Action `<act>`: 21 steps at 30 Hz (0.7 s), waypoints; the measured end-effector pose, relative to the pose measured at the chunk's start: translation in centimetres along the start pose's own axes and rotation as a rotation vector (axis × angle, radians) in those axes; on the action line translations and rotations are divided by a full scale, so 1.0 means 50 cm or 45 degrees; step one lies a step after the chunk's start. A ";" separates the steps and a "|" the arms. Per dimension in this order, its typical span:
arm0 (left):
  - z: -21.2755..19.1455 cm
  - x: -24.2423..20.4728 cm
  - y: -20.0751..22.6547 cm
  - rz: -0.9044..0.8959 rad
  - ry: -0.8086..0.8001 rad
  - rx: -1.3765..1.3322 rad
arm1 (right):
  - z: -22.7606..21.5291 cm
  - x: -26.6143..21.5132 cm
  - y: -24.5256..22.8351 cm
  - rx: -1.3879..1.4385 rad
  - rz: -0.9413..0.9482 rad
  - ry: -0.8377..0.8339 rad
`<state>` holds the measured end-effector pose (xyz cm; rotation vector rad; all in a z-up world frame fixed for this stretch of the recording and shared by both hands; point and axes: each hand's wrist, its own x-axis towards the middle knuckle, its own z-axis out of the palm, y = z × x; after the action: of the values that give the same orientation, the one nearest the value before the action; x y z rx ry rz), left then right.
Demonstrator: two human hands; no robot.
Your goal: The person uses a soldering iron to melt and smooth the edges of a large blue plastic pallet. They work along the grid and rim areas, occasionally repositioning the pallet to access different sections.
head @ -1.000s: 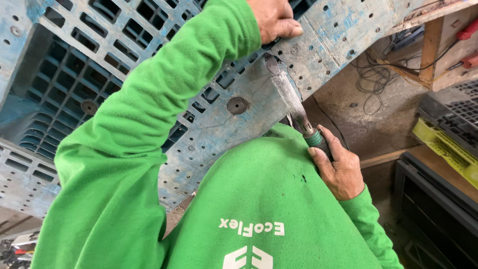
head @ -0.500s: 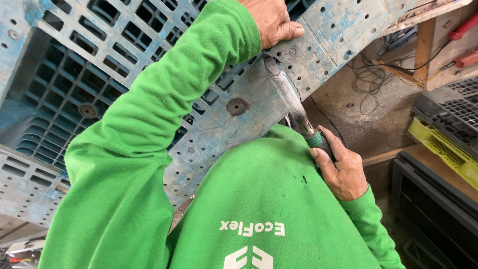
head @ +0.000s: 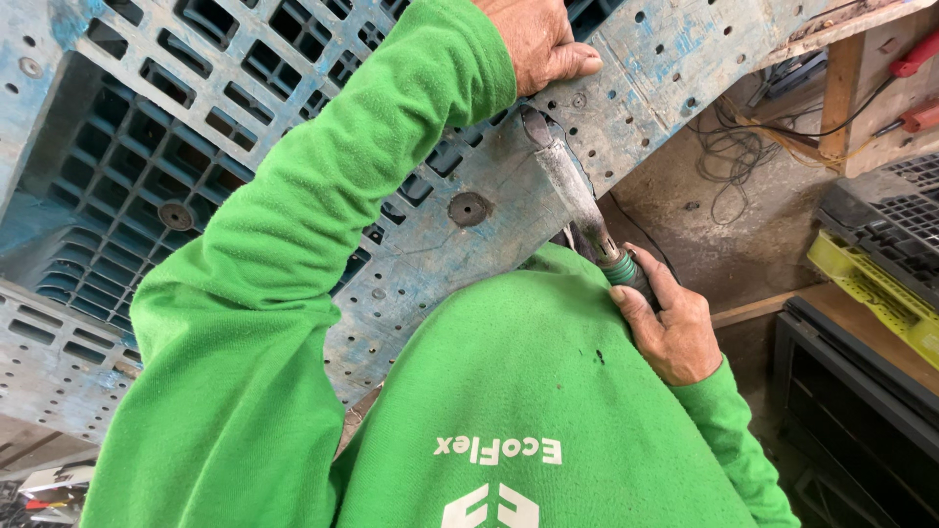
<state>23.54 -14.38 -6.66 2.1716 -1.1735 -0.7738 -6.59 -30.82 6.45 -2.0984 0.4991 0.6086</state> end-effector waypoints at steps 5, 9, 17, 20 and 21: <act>0.014 0.002 -0.006 -0.115 -0.121 -0.079 | -0.003 -0.001 0.000 0.037 0.002 -0.007; 0.035 0.012 -0.022 -0.003 -0.022 -0.064 | 0.001 0.002 0.009 0.040 0.010 -0.006; 0.049 0.017 -0.033 -0.008 -0.014 -0.048 | 0.019 -0.031 0.046 0.079 -0.008 0.115; 0.047 0.019 -0.033 0.075 0.048 -0.024 | 0.023 -0.041 0.053 0.122 -0.042 0.156; 0.048 0.017 -0.031 0.111 0.072 -0.003 | 0.023 -0.045 0.054 0.107 -0.035 0.153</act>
<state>23.07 -14.84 -9.57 2.1113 -1.2291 -0.6719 -10.13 -31.04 5.47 -2.0667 0.5531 0.4406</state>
